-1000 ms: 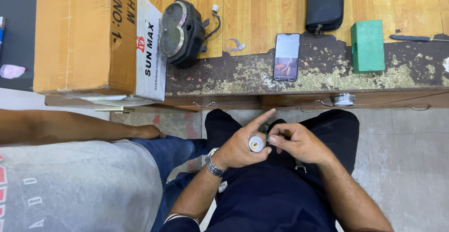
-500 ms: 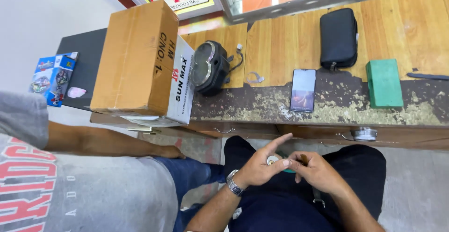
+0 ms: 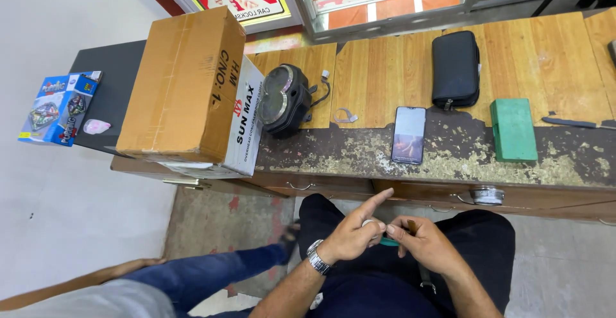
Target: The person sits on the floor and uses a small metal pick to manipulate the internal pins of a detached lock cylinder held in the left hand. The person repeatedly inserts and withdraws the pick while rotating the cylinder, occasionally tapping it against the leg. A smartphone and other tools remain on the nearby counter.
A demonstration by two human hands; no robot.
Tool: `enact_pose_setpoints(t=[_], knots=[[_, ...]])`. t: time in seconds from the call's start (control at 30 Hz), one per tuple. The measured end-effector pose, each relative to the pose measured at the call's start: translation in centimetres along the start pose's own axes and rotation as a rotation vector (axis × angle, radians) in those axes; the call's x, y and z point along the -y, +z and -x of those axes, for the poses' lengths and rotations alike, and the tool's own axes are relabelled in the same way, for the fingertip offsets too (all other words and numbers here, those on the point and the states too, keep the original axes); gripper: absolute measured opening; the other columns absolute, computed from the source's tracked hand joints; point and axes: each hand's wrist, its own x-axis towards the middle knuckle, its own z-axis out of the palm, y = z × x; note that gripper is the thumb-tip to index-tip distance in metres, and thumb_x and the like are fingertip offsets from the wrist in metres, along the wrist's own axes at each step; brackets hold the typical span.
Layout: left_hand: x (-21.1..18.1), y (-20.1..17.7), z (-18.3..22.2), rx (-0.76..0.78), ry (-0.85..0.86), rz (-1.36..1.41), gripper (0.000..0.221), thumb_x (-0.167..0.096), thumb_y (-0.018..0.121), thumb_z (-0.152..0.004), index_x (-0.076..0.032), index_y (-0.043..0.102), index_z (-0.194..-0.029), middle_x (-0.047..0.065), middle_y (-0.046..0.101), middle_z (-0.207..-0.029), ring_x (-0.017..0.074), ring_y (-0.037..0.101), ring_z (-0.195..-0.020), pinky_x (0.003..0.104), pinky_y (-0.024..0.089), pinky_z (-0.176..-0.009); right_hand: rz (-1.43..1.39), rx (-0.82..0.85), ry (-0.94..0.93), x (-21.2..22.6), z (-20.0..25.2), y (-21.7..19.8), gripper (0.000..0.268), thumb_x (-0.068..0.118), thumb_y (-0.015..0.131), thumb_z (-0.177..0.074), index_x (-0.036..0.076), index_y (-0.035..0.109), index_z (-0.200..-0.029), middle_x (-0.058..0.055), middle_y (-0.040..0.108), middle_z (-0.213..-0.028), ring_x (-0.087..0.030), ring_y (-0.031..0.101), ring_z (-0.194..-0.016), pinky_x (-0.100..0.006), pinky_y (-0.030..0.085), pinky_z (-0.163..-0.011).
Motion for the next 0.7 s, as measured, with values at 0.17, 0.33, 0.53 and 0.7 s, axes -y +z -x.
enact_pose_setpoints(t=[0.17,0.33,0.53,0.7], knots=[[-0.6,-0.3,0.4,0.003,-0.027,-0.042,0.073,-0.017,0.047,-0.097,-0.013,0.022,-0.166,-0.007,0.043,-0.056,0.0060,0.037,-0.051,0.025,0.036,-0.053,-0.032,0.016,0.059,0.3,-0.4,0.2,0.034,0.037,0.070,-0.093,0.008,0.073,-0.076,-0.003,0.065,-0.064,-0.015,0.065,-0.053,-0.031,0.052,-0.061],[-1.4,-1.5,0.8,0.128,-0.148,-0.088,0.097,-0.012,0.063,-0.088,-0.021,0.010,-0.169,-0.008,0.049,-0.068,0.0044,0.043,-0.058,0.024,0.037,-0.056,-0.061,0.019,0.042,-1.1,-0.9,-0.3,0.030,0.031,0.070,-0.095,0.006,0.072,-0.078,-0.004,0.062,-0.066,-0.016,0.064,-0.053,-0.032,0.054,-0.058],[-1.5,-2.5,0.6,0.296,-0.200,-0.189,0.098,-0.026,0.063,-0.096,-0.015,-0.002,-0.169,0.009,0.073,-0.091,0.0168,0.064,-0.066,0.028,0.052,-0.060,0.005,0.034,0.100,0.3,-0.6,0.0,0.031,0.031,0.069,-0.095,0.006,0.075,-0.078,-0.004,0.071,-0.067,-0.016,0.065,-0.056,-0.031,0.056,-0.058],[-0.3,-2.8,0.5,0.258,-0.247,-0.260,0.081,-0.037,0.068,-0.091,-0.008,0.038,-0.160,0.008,0.075,-0.082,0.0136,0.073,-0.071,0.022,0.055,-0.063,0.072,-0.011,0.152,-0.8,-0.7,0.6,0.033,0.037,0.070,-0.095,0.010,0.071,-0.076,-0.002,0.062,-0.064,-0.015,0.064,-0.055,-0.031,0.052,-0.058]])
